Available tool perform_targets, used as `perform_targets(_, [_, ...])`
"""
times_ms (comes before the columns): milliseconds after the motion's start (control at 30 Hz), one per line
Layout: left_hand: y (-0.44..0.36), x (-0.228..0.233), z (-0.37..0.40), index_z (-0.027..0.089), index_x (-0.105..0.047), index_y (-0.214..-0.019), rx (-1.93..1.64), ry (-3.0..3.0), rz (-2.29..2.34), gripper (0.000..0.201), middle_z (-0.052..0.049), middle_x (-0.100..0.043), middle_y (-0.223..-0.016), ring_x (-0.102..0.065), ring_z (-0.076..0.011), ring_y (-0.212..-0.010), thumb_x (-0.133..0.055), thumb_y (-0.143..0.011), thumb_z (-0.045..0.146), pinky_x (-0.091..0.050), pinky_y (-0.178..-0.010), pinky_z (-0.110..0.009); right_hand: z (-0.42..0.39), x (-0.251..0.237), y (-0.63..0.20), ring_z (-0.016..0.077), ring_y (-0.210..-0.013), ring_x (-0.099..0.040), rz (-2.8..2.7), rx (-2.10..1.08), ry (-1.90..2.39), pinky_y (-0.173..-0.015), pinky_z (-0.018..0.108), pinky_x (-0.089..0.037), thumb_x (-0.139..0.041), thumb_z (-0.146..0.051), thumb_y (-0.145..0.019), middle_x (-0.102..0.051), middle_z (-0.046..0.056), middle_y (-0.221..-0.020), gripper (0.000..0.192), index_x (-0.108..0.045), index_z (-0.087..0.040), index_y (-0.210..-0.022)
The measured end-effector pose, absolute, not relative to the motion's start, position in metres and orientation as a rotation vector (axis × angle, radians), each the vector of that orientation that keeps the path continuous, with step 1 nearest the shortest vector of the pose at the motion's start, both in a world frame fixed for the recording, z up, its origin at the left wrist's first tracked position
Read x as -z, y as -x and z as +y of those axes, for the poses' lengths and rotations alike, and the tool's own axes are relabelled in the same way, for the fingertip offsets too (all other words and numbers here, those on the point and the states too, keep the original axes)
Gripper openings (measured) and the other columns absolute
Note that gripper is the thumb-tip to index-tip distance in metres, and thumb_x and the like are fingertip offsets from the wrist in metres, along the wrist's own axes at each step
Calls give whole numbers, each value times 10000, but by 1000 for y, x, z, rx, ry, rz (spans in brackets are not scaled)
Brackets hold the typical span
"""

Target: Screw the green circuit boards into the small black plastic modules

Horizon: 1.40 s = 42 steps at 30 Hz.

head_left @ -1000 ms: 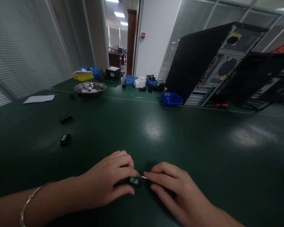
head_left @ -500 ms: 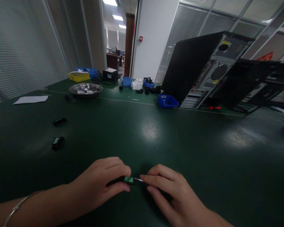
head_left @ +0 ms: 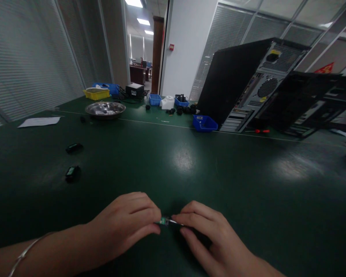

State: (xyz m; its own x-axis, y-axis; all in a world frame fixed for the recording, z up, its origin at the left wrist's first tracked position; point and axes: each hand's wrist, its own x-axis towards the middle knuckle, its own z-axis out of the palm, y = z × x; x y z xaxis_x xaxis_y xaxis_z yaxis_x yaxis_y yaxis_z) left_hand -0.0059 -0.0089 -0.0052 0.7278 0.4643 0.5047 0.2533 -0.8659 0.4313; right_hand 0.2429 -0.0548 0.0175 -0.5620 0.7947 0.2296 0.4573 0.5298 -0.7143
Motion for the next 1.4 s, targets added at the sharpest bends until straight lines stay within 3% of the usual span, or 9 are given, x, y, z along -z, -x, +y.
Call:
perform_targets(233, [2,2,-10,174,-655,-973,-1079,-2426,559,51,-26,-746,-957,-714,-123,-863,-624,-958,211,-532,-802,-169,-53,-15,-242,172,-861,-632,-2145,-837,942,-740,294,-541,-514,-84,-940,-648,66,-988,306,-637,-237,-1175])
perform_targets(500, [1,-6,-14,184,-679,-959,-1126,-2263,584,71,-25,-758,-932,-735,-131,-865,-695,-897,153,-562,-808,-171,-53,-13,-243,176,-853,-635,-2179,-740,893,-718,293,-552,-519,-72,-936,-645,67,-1004,352,-604,-247,-1230])
perform_targets(767, [-3,-4,-15,192,-696,-939,-1142,-2219,624,32,-17,-762,-894,-742,-131,-820,-678,-914,188,-581,-766,-176,-53,-11,-244,213,-880,-647,-2262,-464,914,-734,323,-567,-546,-52,-905,-660,90,-1016,384,-591,-231,-1242])
perform_targets(933, [-4,-4,-14,195,-698,-932,-1159,-2221,615,43,-19,-763,-887,-743,-127,-816,-666,-928,223,-579,-764,-168,-51,-15,-240,184,-806,-651,-2166,-590,852,-673,276,-558,-526,-35,-891,-662,79,-955,356,-616,-224,-1179])
perform_targets(1400, [0,0,-16,206,-641,-1032,-1165,-2473,596,86,-32,-752,-974,-724,-136,-852,-583,-986,249,-576,-775,-199,-54,-19,-239,183,-762,-632,-2139,-696,965,-657,289,-536,-498,-80,-908,-663,78,-874,236,-667,-194,-1028])
